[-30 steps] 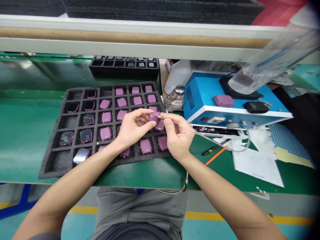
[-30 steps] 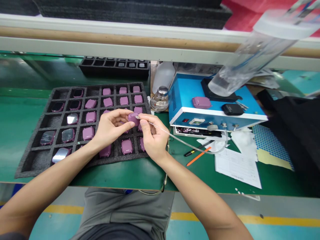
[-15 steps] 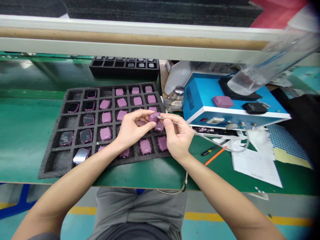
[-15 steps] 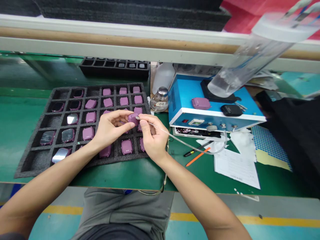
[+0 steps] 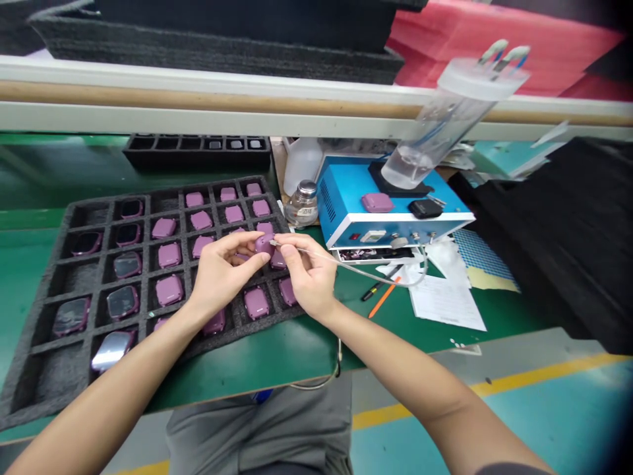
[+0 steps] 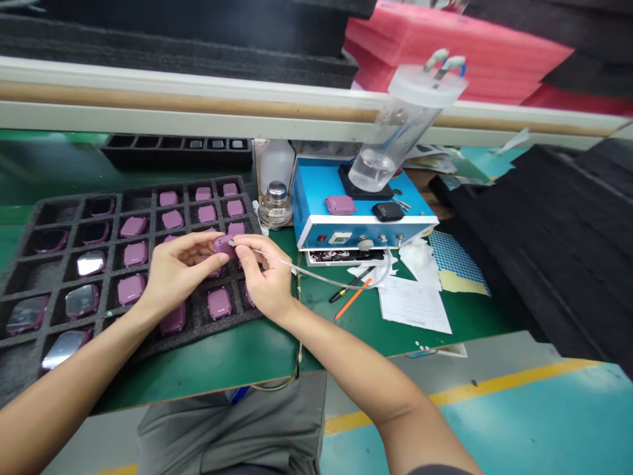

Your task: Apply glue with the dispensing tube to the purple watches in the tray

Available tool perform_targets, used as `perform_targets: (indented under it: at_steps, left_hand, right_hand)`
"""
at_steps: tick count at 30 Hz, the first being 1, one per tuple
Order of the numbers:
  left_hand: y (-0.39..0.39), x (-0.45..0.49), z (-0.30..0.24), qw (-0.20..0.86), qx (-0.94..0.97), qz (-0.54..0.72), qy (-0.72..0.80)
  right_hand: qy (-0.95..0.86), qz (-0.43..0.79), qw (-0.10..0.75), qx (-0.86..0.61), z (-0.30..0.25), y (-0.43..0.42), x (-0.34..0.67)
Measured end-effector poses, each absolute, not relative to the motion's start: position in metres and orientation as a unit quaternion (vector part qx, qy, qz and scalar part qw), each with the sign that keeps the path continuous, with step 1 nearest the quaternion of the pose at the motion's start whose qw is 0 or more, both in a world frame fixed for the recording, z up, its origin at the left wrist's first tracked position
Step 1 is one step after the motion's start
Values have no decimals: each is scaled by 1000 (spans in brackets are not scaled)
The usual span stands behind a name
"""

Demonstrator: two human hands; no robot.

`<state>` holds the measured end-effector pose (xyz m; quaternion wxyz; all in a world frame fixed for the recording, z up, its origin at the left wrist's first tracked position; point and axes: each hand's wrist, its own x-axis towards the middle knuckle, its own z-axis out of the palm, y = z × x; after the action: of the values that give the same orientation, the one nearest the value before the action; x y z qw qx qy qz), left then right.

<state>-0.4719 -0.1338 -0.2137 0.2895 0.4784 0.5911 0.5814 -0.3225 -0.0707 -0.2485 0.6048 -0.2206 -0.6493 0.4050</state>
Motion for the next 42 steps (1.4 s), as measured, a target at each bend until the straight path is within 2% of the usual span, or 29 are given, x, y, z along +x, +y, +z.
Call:
perform_targets:
  at_steps: [42]
  left_hand:
    - [-137, -468, -216, 302, 471, 584, 589]
  right_hand:
    - [-645, 433, 591, -219, -252, -76, -319]
